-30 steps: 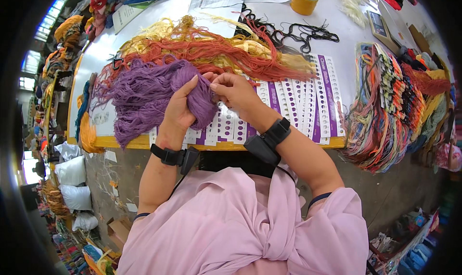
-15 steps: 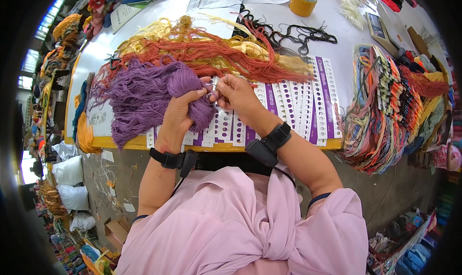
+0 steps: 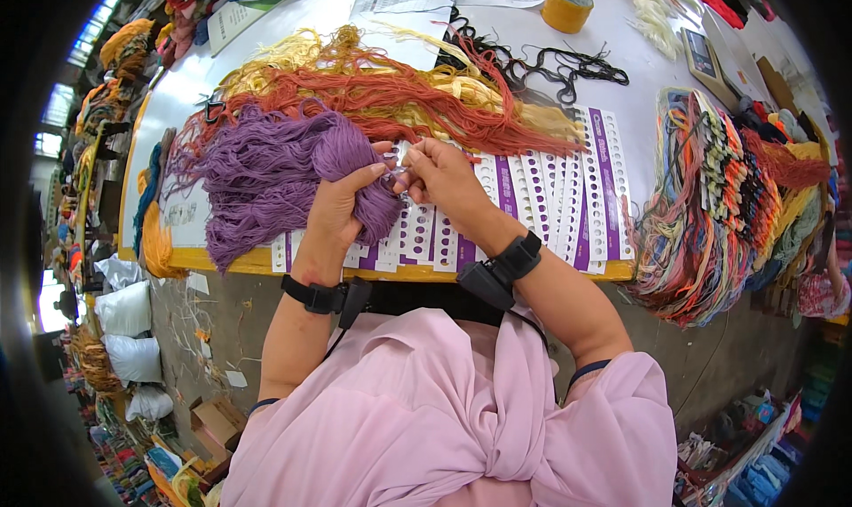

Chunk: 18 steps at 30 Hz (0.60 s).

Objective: The person carries a bundle of purple thread to a table, cuts it with shears, and then separates individual strands by hand, threading them through the holes of a paper thread organizer.

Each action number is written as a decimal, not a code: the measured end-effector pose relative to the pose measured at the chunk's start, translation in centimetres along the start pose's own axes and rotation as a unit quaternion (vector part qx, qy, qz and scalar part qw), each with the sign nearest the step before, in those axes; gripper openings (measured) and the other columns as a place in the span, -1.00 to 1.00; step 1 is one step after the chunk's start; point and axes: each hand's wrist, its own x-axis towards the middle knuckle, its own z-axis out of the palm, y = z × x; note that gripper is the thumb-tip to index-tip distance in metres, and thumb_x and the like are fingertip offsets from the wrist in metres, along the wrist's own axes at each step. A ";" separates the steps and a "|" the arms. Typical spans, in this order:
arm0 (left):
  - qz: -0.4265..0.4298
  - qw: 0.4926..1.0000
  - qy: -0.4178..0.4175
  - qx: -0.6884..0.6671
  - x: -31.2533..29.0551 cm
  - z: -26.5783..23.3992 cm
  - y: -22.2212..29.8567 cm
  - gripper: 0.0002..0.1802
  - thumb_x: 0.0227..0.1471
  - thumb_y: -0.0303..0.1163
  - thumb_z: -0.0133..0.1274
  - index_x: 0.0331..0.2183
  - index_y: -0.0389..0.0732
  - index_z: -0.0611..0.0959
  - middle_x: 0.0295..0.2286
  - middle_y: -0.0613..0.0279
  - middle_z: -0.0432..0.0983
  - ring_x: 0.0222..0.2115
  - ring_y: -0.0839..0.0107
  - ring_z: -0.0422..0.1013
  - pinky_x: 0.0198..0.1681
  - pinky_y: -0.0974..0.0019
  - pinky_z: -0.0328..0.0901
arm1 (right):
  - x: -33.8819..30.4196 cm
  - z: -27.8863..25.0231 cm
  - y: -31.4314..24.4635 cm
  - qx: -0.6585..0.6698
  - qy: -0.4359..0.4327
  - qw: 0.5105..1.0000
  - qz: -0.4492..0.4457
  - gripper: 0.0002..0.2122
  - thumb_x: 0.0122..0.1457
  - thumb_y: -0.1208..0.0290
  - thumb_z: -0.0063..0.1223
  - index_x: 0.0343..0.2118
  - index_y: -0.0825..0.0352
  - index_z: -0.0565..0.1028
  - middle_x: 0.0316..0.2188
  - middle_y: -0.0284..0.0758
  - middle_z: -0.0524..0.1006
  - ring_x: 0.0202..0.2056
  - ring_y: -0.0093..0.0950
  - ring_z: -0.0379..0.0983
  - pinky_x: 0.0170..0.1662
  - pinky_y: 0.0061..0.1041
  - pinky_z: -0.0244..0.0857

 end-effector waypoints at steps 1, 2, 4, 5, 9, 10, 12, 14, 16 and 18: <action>0.000 1.000 0.003 0.004 -0.1 0.1 0.1 -0.56 -0.02 -0.62 0.10 -0.03 -0.42 0.49 -0.26 0.02 0.53 -0.31 0.34 0.50 -0.18 0.36 0.41 | 0.0 -0.2 0.0 0.000 0.001 1.000 0.001 -0.85 0.37 0.35 -0.18 -0.28 0.31 0.38 -0.50 -0.33 0.54 -0.62 -0.72 0.31 -0.55 -0.76 0.19; 0.001 1.000 0.005 0.008 -0.1 0.1 0.1 -0.56 -0.02 -0.62 0.09 -0.03 -0.42 0.49 -0.26 0.02 0.54 -0.29 0.33 0.50 -0.17 0.35 0.41 | 0.1 -0.4 0.0 -0.033 -0.016 0.999 -0.004 -0.85 0.36 0.36 -0.16 -0.29 0.31 0.39 -0.49 -0.34 0.54 -0.61 -0.72 0.32 -0.54 -0.76 0.19; 0.002 1.000 0.001 0.010 0.1 -0.4 0.0 -0.56 -0.01 -0.62 0.09 -0.03 -0.41 0.49 -0.26 0.02 0.54 -0.28 0.33 0.50 -0.16 0.35 0.41 | 0.1 -0.5 0.2 -0.068 -0.033 0.997 -0.006 -0.85 0.35 0.37 -0.14 -0.31 0.32 0.41 -0.49 -0.35 0.54 -0.61 -0.72 0.33 -0.54 -0.76 0.19; 0.003 1.000 -0.004 0.012 0.1 -0.5 -0.1 -0.56 -0.01 -0.62 0.09 -0.03 -0.41 0.50 -0.26 0.03 0.54 -0.26 0.32 0.50 -0.15 0.34 0.42 | 0.1 -0.5 0.4 -0.053 -0.031 0.998 -0.014 -0.85 0.34 0.37 -0.11 -0.32 0.32 0.42 -0.49 -0.36 0.54 -0.60 -0.72 0.33 -0.54 -0.76 0.19; -0.005 1.000 0.000 0.001 0.0 -0.4 -0.1 -0.57 -0.01 -0.62 0.09 -0.03 -0.40 0.50 -0.25 0.03 0.54 -0.25 0.34 0.50 -0.14 0.34 0.41 | -0.1 -0.3 0.2 -0.006 -0.004 1.000 -0.001 -0.87 0.30 0.38 -0.04 -0.32 0.33 0.45 -0.49 -0.38 0.54 -0.58 -0.73 0.33 -0.53 -0.77 0.17; -0.005 1.000 -0.004 0.000 0.2 -0.6 -0.2 -0.57 -0.01 -0.62 0.08 -0.04 -0.40 0.51 -0.24 0.04 0.54 -0.24 0.35 0.50 -0.14 0.34 0.42 | -0.1 -0.2 0.0 -0.006 -0.004 1.000 0.000 -0.87 0.30 0.38 -0.04 -0.32 0.33 0.45 -0.49 -0.38 0.54 -0.58 -0.73 0.33 -0.53 -0.77 0.17; -0.007 1.000 -0.007 -0.002 0.2 -0.6 -0.2 -0.58 -0.01 -0.62 0.08 -0.04 -0.40 0.51 -0.24 0.05 0.54 -0.23 0.36 0.49 -0.13 0.34 0.42 | -0.1 0.1 -0.4 -0.025 -0.024 0.999 -0.001 -0.89 0.29 0.40 -0.01 -0.32 0.33 0.45 -0.50 -0.39 0.52 -0.57 -0.74 0.31 -0.52 -0.77 0.16; 0.013 1.000 0.006 0.005 0.1 -0.2 -0.1 -0.57 -0.01 -0.63 0.09 -0.03 -0.40 0.50 -0.23 0.07 0.53 -0.23 0.38 0.50 -0.14 0.35 0.43 | -0.1 0.2 -0.2 -0.083 -0.041 0.995 -0.023 -0.89 0.29 0.41 -0.02 -0.32 0.33 0.45 -0.51 -0.40 0.52 -0.57 -0.74 0.30 -0.52 -0.78 0.16; 0.008 1.000 0.000 0.009 0.1 -0.3 -0.1 -0.57 0.00 -0.63 0.09 -0.03 -0.40 0.50 -0.23 0.09 0.54 -0.24 0.38 0.50 -0.14 0.36 0.43 | -0.1 0.1 -0.2 -0.142 -0.058 0.987 -0.046 -0.90 0.29 0.42 -0.02 -0.32 0.32 0.44 -0.51 -0.42 0.51 -0.57 -0.75 0.30 -0.52 -0.78 0.15; 0.003 1.000 -0.006 0.013 0.1 -0.4 -0.1 -0.57 0.01 -0.63 0.10 -0.02 -0.40 0.50 -0.23 0.10 0.54 -0.25 0.39 0.51 -0.15 0.37 0.43 | 0.0 -0.3 -0.1 -0.093 -0.047 0.994 -0.029 -0.89 0.30 0.37 -0.02 -0.30 0.28 0.44 -0.50 -0.47 0.49 -0.53 -0.77 0.28 -0.47 -0.79 0.14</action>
